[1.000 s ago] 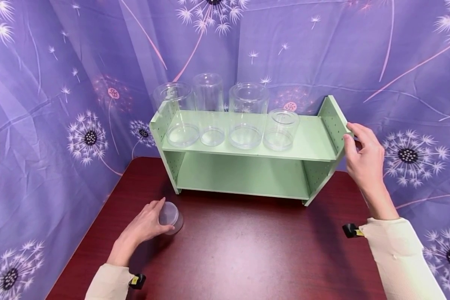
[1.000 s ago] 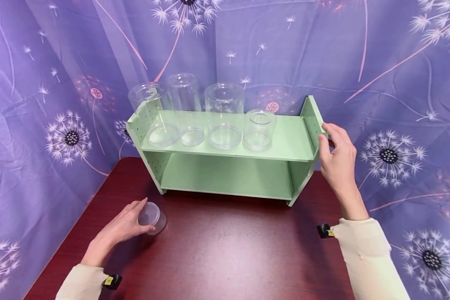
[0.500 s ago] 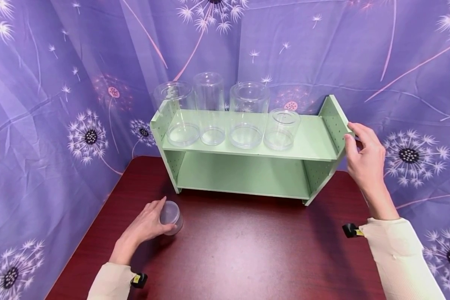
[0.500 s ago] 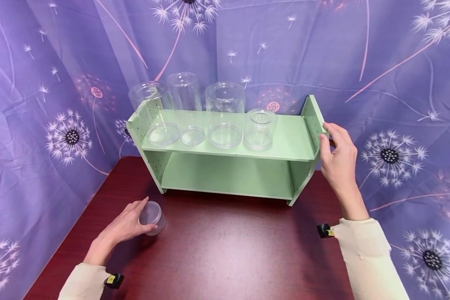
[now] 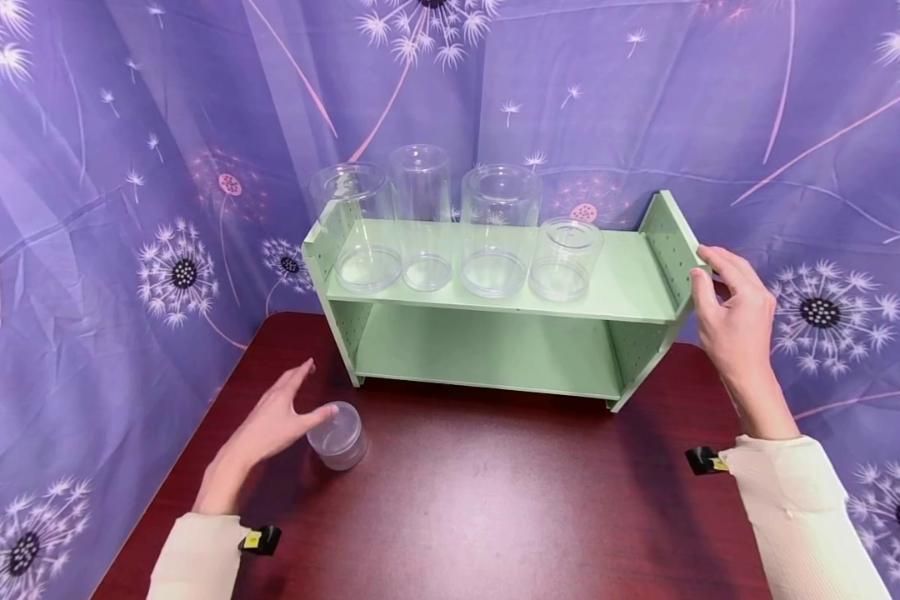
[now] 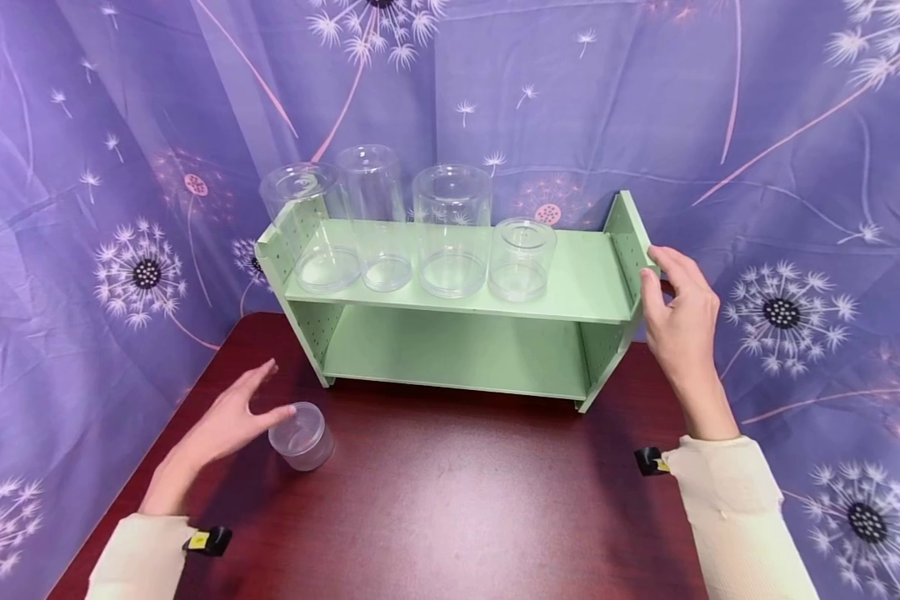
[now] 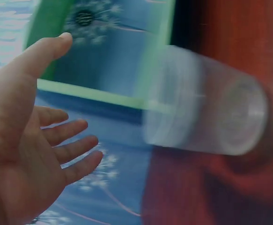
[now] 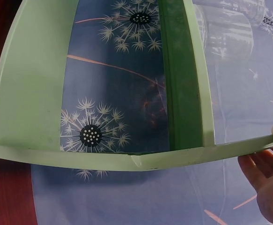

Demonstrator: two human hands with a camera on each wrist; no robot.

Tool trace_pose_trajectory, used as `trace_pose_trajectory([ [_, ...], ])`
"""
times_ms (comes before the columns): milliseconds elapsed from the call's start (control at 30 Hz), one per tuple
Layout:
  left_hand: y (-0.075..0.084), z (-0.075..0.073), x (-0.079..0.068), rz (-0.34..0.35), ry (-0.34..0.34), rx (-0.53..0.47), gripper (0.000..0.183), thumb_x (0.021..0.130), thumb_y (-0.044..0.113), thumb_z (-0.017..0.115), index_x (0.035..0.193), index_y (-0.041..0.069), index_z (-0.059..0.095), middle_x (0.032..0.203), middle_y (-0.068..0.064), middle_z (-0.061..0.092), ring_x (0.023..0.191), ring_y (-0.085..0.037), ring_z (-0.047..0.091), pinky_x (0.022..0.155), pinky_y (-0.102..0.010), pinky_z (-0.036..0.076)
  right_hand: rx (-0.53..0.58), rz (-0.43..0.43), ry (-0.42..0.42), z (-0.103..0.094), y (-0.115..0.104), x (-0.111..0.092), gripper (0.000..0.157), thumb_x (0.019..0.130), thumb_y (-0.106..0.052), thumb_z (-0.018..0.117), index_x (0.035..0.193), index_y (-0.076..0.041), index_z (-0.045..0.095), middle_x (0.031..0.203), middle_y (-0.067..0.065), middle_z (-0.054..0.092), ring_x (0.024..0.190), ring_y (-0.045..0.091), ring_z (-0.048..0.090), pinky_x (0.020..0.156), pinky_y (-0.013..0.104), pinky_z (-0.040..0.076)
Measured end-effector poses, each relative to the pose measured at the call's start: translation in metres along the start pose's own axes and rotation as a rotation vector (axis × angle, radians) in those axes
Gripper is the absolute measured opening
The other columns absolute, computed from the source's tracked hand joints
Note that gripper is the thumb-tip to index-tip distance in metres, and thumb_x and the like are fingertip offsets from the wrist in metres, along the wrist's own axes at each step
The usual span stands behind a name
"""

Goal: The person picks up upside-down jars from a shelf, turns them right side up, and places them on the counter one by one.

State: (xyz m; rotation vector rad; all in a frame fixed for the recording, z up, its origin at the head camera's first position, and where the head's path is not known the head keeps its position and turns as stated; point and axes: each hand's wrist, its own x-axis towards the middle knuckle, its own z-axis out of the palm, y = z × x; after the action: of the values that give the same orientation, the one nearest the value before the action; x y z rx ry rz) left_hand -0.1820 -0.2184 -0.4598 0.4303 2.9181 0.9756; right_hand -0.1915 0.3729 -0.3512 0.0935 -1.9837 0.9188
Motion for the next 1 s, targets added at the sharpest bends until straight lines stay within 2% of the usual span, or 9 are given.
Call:
trace_pose_trajectory([
  [200, 0.018, -0.049, 0.012, 0.046, 0.090, -0.029, 0.091, 0.096, 0.041, 0.073, 0.161, -0.003, 0.028, 0.155, -0.028, 0.040, 0.130, -0.050, 0.050, 0.110, -0.064, 0.038, -0.002, 0.007, 0.000, -0.001, -0.001, 0.000, 0.029, 0.096, -0.002, 0.065, 0.124, -0.001, 0.075, 0.124, 0.015, 0.072, 0.101, -0.009, 0.058, 0.084, 0.004, 0.046],
  [400, 0.043, -0.104, 0.025, 0.075, 0.170, -0.047, 0.086, 0.098, 0.035, 0.072, 0.162, 0.000, 0.027, 0.153, -0.029, 0.042, 0.125, -0.054, 0.052, 0.105, -0.067, 0.040, -0.016, 0.018, -0.006, -0.001, -0.005, -0.001, 0.030, 0.097, -0.004, 0.064, 0.125, -0.002, 0.074, 0.125, 0.013, 0.072, 0.101, -0.011, 0.058, 0.084, 0.004, 0.046],
  [533, 0.056, -0.132, 0.035, 0.074, 0.194, -0.059, 0.084, 0.099, 0.034, 0.071, 0.163, 0.003, 0.026, 0.154, -0.026, 0.043, 0.126, -0.053, 0.052, 0.104, -0.065, 0.041, -0.010, 0.022, -0.015, -0.001, -0.005, -0.001, 0.030, 0.097, -0.005, 0.066, 0.126, -0.002, 0.074, 0.126, 0.012, 0.071, 0.103, -0.009, 0.058, 0.086, 0.005, 0.046],
  [633, 0.064, -0.145, 0.046, 0.075, 0.189, -0.090, 0.083, 0.100, 0.033, 0.069, 0.164, 0.006, 0.024, 0.157, -0.024, 0.041, 0.128, -0.052, 0.051, 0.107, -0.061, 0.041, 0.001, 0.028, -0.019, -0.001, -0.004, -0.001, 0.031, 0.096, -0.004, 0.068, 0.126, -0.002, 0.074, 0.126, 0.012, 0.071, 0.104, -0.007, 0.059, 0.087, 0.006, 0.047],
  [700, 0.068, -0.151, 0.054, 0.071, 0.179, -0.116, 0.082, 0.101, 0.034, 0.068, 0.165, 0.008, 0.024, 0.159, -0.021, 0.040, 0.130, -0.049, 0.051, 0.110, -0.053, 0.042, 0.004, 0.029, -0.016, -0.001, -0.004, -0.001, 0.031, 0.096, -0.004, 0.068, 0.126, -0.002, 0.074, 0.126, 0.012, 0.071, 0.105, -0.007, 0.059, 0.087, 0.006, 0.048],
  [800, 0.076, -0.157, 0.066, 0.073, 0.167, -0.156, 0.082, 0.101, 0.035, 0.067, 0.166, 0.012, 0.022, 0.161, -0.017, 0.039, 0.134, -0.046, 0.051, 0.111, -0.042, 0.045, -0.009, 0.019, -0.011, -0.001, -0.004, -0.001, 0.031, 0.095, -0.003, 0.068, 0.126, -0.002, 0.074, 0.126, 0.012, 0.071, 0.105, -0.009, 0.059, 0.087, 0.006, 0.048],
  [867, 0.082, -0.158, 0.074, 0.072, 0.163, -0.172, 0.083, 0.101, 0.038, 0.067, 0.166, 0.015, 0.021, 0.162, -0.013, 0.039, 0.136, -0.043, 0.050, 0.111, -0.039, 0.045, -0.011, 0.012, -0.009, -0.001, -0.003, -0.001, 0.031, 0.095, -0.003, 0.068, 0.125, -0.001, 0.074, 0.126, 0.012, 0.071, 0.104, -0.009, 0.059, 0.086, 0.005, 0.047],
  [1000, 0.095, -0.158, 0.089, 0.098, 0.150, -0.230, 0.086, 0.100, 0.039, 0.067, 0.167, 0.015, 0.018, 0.164, -0.012, 0.036, 0.140, -0.041, 0.047, 0.115, -0.047, 0.040, -0.010, -0.006, -0.003, 0.001, -0.002, -0.001, 0.030, 0.095, -0.002, 0.068, 0.125, -0.001, 0.074, 0.125, 0.013, 0.071, 0.104, -0.010, 0.058, 0.086, 0.005, 0.047],
])
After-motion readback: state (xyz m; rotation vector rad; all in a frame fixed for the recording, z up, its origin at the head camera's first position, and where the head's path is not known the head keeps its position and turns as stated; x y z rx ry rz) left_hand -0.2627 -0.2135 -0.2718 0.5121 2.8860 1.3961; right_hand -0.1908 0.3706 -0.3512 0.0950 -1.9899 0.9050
